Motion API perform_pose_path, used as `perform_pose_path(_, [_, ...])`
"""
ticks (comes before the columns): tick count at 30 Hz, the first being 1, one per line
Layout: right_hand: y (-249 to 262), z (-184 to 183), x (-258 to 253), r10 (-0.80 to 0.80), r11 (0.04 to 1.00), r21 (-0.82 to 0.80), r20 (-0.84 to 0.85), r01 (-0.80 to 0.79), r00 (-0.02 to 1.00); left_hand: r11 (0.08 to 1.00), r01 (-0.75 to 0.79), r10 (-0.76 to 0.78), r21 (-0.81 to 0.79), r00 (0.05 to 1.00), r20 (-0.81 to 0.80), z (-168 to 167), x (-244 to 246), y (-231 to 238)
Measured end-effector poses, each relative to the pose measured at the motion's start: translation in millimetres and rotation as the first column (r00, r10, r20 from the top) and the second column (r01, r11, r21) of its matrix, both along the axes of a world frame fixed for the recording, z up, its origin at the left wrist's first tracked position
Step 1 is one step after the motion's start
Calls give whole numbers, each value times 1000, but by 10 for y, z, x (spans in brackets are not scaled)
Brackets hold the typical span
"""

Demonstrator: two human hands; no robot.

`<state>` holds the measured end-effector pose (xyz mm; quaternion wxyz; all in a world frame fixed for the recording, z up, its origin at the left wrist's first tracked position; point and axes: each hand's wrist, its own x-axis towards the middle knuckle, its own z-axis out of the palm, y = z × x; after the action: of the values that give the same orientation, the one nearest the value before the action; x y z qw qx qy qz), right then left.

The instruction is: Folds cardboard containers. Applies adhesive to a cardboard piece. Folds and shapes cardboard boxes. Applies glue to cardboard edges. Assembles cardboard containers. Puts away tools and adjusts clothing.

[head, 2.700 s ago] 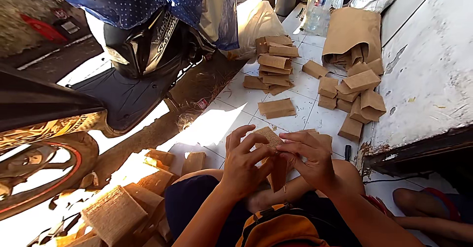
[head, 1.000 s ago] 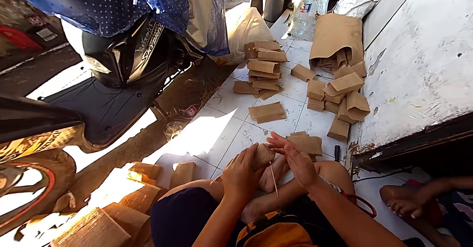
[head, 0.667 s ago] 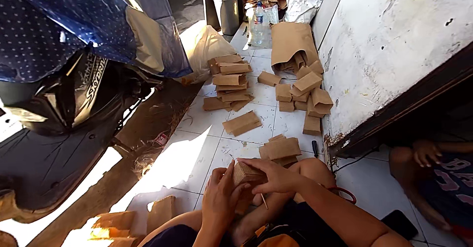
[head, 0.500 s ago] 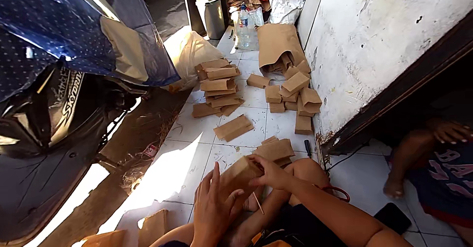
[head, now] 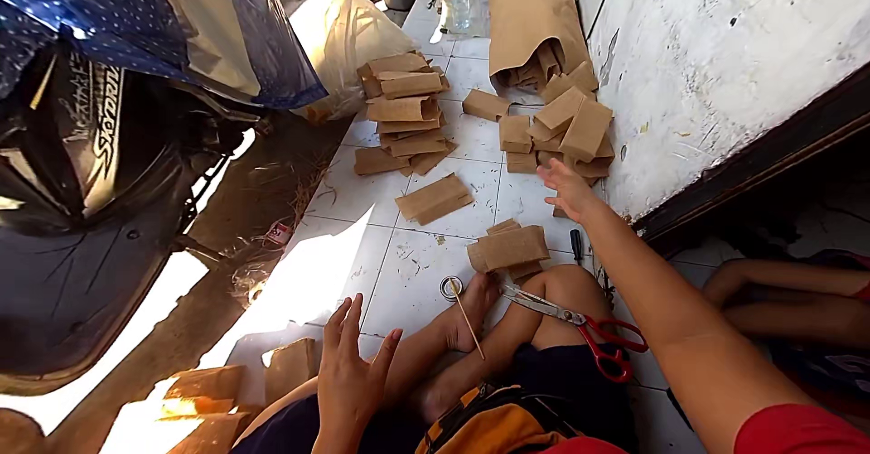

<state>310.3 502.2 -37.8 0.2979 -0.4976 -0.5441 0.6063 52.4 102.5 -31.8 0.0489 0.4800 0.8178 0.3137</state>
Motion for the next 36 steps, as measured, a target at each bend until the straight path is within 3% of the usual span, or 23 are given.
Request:
perform_pose_path(2, [-128,-362,-78,275,912,188,379,-364,884,1000,-9,10,-30,999,31,-47,-14,-68])
perform_pose_path(4, [-307,-646,-155,411,748,95,710,-656,572,998,-16,19,-55,998,63,-63,-24,-124])
perform_pose_path(6, [-444,-851,-216,424,654,-36,845,-755,327,997,-23,28,-69,997,73,-85,-47,-174])
perform_pose_path(8, [-439,-956,-239,397,625,-59,882,-778,252,996,-33,41,-78,994,103,-108,-65,-215])
perform_pose_path(10, [-396,-882,-247,362,624,13,881,-782,304,996,-49,62,-80,984,168,-122,-67,-230])
perform_pose_path(13, [-515,-518,-301,336,607,225,796,-762,503,995,-36,65,-91,939,339,-76,-8,-147])
perform_pose_path(17, [-952,1,-405,510,566,371,544,-736,666,997,62,-76,43,805,588,51,184,172])
perform_pose_path(19, [-1210,177,-446,617,612,311,388,-727,685,984,96,-173,147,680,713,113,290,340])
perform_pose_path(22, [-1565,328,-501,685,704,82,182,-705,706,975,92,-220,200,487,846,146,411,519])
perform_pose_path(25, [-1840,357,-523,682,720,12,168,-693,712,972,61,-233,225,316,920,94,545,604])
perform_pose_path(28, [-1972,342,-448,707,682,64,199,-729,679,966,-76,-231,245,159,960,76,629,599])
perform_pose_path(30, [-2027,341,-338,685,674,176,216,-718,696,964,-177,-193,198,48,980,128,621,564])
perform_pose_path(32, [-2139,335,-249,599,665,395,224,-634,769,955,-273,-131,115,-38,991,192,598,541])
perform_pose_path(34, [-2283,286,-229,508,567,632,236,-528,828,943,-330,-87,42,-122,989,207,574,531])
perform_pose_path(36, [-2404,240,-263,431,437,765,282,-472,857,943,-332,-55,-2,-163,985,181,576,531])
